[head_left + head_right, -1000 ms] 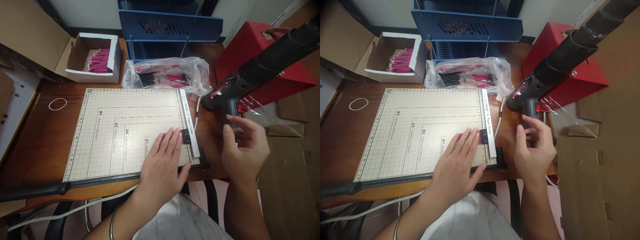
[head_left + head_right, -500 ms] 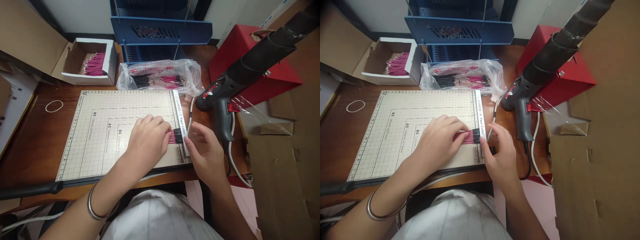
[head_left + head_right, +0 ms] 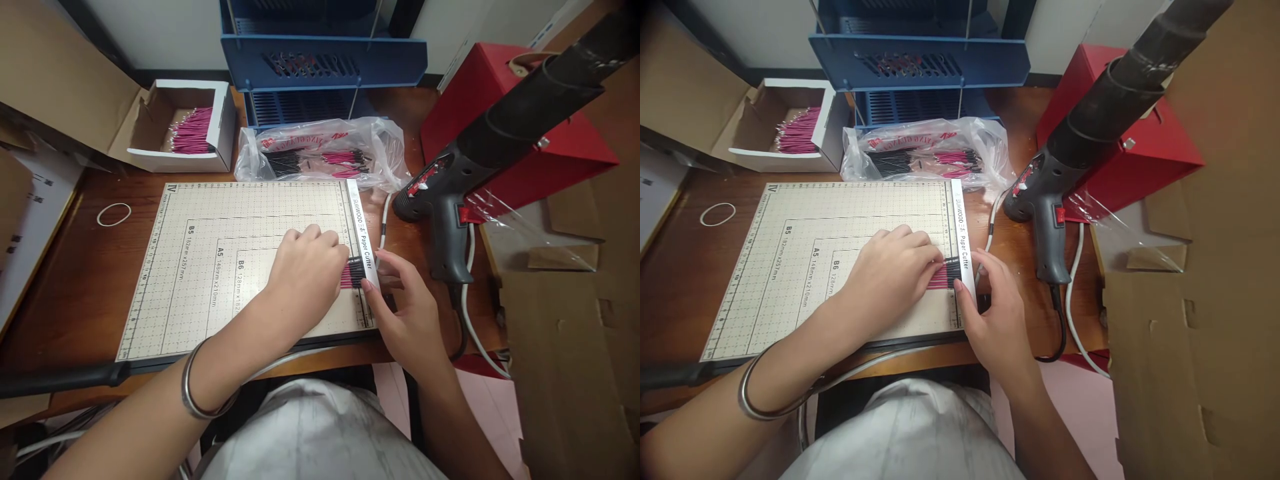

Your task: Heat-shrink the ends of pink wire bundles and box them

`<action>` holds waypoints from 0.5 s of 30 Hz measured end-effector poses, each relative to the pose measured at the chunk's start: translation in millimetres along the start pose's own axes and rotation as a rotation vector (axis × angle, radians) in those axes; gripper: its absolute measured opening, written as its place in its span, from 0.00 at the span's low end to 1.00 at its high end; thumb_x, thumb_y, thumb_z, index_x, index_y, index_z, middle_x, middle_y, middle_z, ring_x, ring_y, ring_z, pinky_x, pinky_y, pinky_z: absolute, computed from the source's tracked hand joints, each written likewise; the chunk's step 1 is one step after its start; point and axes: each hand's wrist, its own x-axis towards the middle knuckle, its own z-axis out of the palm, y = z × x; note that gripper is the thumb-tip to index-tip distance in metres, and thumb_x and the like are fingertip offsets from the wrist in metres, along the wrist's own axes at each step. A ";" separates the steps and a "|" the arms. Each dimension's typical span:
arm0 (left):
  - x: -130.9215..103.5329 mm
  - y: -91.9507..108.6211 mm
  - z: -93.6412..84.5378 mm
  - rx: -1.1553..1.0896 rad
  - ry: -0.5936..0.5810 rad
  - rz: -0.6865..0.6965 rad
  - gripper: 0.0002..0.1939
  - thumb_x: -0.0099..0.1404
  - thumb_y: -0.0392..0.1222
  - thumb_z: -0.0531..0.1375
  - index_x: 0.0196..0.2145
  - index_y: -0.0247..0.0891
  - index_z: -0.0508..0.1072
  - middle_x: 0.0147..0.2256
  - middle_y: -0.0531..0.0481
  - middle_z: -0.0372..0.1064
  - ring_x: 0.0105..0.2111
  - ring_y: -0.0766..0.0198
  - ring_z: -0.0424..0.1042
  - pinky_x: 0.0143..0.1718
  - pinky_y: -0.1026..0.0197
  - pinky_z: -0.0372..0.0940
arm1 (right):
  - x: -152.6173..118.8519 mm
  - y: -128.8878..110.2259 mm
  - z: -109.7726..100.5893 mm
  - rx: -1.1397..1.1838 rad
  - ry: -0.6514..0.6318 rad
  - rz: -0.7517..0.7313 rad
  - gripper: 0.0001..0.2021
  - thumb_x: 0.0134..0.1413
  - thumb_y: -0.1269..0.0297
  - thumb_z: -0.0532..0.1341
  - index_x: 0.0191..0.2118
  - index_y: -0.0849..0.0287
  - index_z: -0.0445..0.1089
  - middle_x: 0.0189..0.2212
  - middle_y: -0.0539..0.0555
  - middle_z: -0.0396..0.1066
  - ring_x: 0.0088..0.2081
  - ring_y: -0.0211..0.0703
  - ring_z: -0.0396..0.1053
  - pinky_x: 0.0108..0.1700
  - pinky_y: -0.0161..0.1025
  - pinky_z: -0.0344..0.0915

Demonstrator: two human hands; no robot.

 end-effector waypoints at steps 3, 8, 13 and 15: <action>2.9 0.2 0.0 0.048 0.003 0.030 0.07 0.72 0.35 0.60 0.37 0.36 0.79 0.38 0.45 0.77 0.43 0.48 0.72 0.39 0.51 0.58 | -1.6 3.0 0.1 0.016 -0.003 -0.017 0.22 0.64 0.58 0.64 0.62 0.47 0.66 0.58 0.51 0.70 0.55 0.42 0.71 0.59 0.46 0.70; -5.6 0.5 -5.9 0.002 0.039 0.008 0.06 0.71 0.32 0.61 0.38 0.38 0.78 0.38 0.47 0.76 0.41 0.50 0.72 0.39 0.51 0.57 | -4.5 5.9 -2.5 0.067 -0.010 0.016 0.22 0.65 0.59 0.62 0.63 0.47 0.65 0.58 0.51 0.70 0.54 0.39 0.71 0.57 0.42 0.71; -30.4 12.5 4.8 -0.014 0.141 0.085 0.05 0.67 0.30 0.64 0.34 0.37 0.77 0.33 0.49 0.74 0.35 0.54 0.70 0.35 0.53 0.55 | -6.9 9.5 -9.0 0.117 -0.031 0.022 0.21 0.67 0.62 0.59 0.64 0.47 0.65 0.59 0.49 0.68 0.55 0.36 0.70 0.59 0.38 0.69; -36.7 17.8 14.4 0.011 0.192 0.114 0.05 0.67 0.31 0.65 0.33 0.37 0.76 0.32 0.49 0.74 0.33 0.55 0.69 0.33 0.54 0.54 | -7.5 10.1 -11.2 0.143 -0.062 0.005 0.22 0.67 0.64 0.58 0.65 0.47 0.64 0.60 0.49 0.68 0.56 0.35 0.69 0.60 0.38 0.69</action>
